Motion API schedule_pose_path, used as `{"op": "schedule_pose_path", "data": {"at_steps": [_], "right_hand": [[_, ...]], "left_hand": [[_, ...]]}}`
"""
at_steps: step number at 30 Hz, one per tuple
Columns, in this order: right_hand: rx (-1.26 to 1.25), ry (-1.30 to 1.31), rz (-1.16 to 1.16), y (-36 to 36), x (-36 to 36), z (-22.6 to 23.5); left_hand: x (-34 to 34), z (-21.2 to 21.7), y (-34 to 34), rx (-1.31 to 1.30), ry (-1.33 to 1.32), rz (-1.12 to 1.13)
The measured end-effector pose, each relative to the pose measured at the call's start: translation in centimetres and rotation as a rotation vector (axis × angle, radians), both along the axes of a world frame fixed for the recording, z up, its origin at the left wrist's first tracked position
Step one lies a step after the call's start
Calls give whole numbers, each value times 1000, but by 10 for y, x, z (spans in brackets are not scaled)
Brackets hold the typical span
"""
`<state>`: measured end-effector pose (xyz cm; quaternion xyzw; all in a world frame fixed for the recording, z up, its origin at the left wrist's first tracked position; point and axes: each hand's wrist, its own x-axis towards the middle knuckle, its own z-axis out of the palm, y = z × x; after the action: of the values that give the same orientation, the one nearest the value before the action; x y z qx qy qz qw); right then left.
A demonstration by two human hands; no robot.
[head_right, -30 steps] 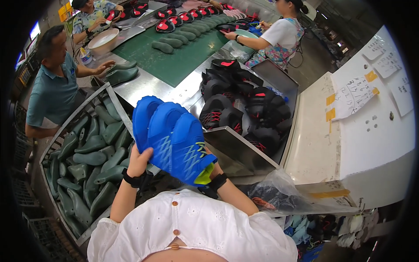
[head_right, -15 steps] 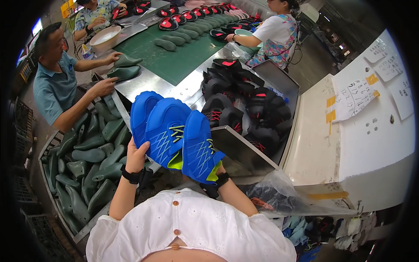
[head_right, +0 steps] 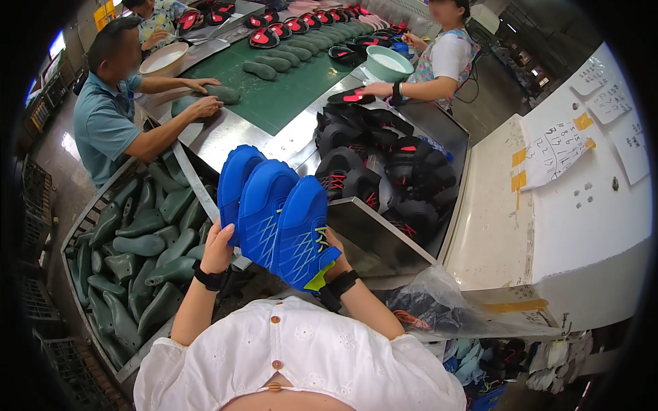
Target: The recorder is assembling shoe components on a factory production line.
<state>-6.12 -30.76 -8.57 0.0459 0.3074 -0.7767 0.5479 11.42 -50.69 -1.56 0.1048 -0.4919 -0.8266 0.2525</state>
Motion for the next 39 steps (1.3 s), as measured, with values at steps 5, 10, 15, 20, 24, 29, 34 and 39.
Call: {"op": "schedule_pose_path", "data": {"at_steps": [5, 10, 15, 20, 24, 29, 34, 39], "right_hand": [[-31, 72, 24, -1, 1, -12], [3, -74, 54, -4, 0, 2], [-39, -97, 69, -5, 2, 5], [-34, -77, 62, -6, 0, 15], [-14, -14, 64, -5, -2, 6], [-37, 22, 22, -14, 1, 14], [214, 400, -125, -26, -7, 9], [326, 665, -178, -26, -6, -11]], "left_hand": [[-2, 1, 1, 16, 22, -8], [-3, -4, -3, 12, -2, -4], [-2, -8, -5, -14, -10, -2], [-5, -8, -3, -19, -41, -17], [-4, -14, -4, -34, -68, -15], [-7, -12, -1, -51, -108, -15], [-7, -23, 6, -209, -212, -154], [-10, -26, 9, -161, -185, -204]]}}
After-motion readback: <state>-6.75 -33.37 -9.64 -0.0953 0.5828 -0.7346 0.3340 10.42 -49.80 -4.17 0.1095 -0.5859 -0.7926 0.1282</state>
